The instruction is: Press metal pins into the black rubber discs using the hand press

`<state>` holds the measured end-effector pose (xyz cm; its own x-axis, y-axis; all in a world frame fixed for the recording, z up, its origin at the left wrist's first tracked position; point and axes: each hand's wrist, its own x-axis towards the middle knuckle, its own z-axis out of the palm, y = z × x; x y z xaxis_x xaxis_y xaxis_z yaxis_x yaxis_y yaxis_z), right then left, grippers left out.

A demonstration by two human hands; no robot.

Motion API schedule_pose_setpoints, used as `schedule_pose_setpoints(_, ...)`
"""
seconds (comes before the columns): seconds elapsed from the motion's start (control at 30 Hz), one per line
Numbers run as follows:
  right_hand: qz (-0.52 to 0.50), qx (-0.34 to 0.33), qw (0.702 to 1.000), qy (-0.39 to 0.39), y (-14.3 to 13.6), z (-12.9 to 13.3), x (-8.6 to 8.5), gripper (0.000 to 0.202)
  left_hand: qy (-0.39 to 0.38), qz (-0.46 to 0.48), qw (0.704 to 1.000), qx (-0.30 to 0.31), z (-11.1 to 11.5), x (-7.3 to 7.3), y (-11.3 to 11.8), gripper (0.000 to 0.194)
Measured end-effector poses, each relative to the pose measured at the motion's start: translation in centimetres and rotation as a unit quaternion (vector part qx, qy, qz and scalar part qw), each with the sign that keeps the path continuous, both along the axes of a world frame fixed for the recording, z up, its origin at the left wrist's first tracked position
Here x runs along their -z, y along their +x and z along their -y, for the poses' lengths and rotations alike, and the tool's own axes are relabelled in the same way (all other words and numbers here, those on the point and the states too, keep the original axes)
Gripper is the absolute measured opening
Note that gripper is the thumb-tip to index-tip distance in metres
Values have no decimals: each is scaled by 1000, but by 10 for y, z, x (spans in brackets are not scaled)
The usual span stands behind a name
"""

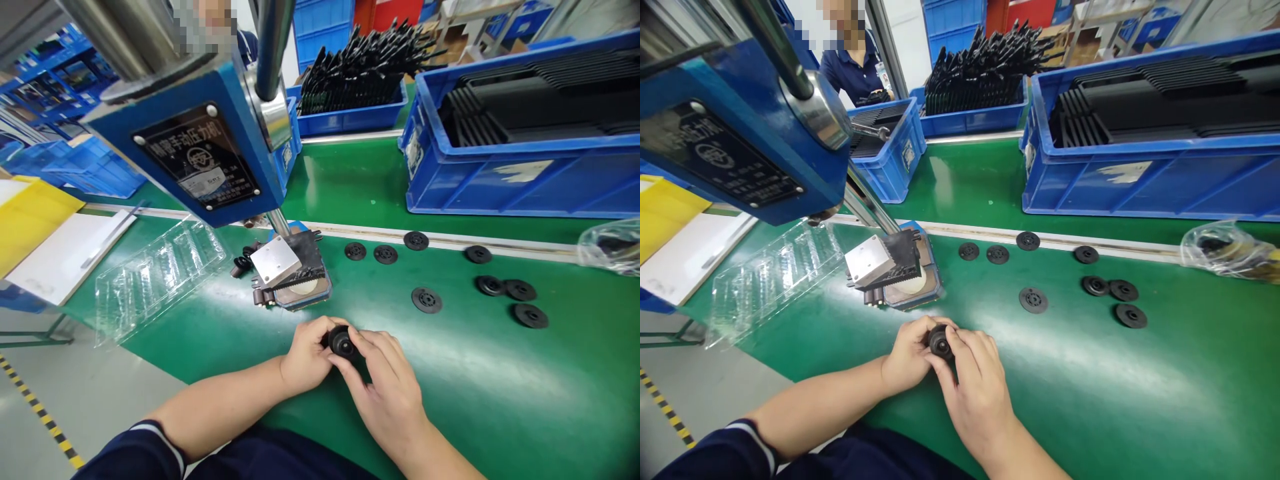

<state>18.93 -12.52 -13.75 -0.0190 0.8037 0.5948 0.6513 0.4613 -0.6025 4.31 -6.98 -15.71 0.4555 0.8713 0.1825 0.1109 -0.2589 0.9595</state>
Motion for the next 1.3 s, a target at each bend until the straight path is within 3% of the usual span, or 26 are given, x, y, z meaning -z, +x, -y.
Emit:
schedule_pose_setpoints(0.17,2,7,1000,-6,-1,-3,4,44,-9,-13,1000,-15,-1,0,0,9)
schedule_pose_setpoints(0.33,12,21,1000,-16,1,-5,8,42,-14,-12,1000,-9,-3,3,2,21)
schedule_pose_setpoints(0.57,16,23,999,-31,6,-5,11,38,-28,-9,999,-40,-2,10,4,16)
schedule_pose_setpoints(0.77,-72,2,993,-91,9,-8,5,33,-111,29,992,-52,4,5,5,16)
schedule_pose_setpoints(0.83,-138,-21,981,-133,13,-9,3,30,-155,59,985,-49,9,-8,2,25)
schedule_pose_setpoints(0.9,-204,-55,963,-169,17,-10,4,35,-183,70,980,-43,14,-29,-6,35)
schedule_pose_setpoints(1.03,-252,-58,939,-228,27,-18,17,51,-180,68,980,-51,12,-93,-34,38)
schedule_pose_setpoints(1.17,-189,7,935,-300,31,-29,28,61,-131,106,980,-104,-13,-158,-62,35)
schedule_pose_setpoints(1.23,-166,21,935,-314,32,-32,29,64,-81,97,982,-137,-31,-178,-71,32)
schedule_pose_setpoints(1.3,-155,28,938,-308,34,-34,31,64,-30,75,984,-157,-50,-187,-75,30)
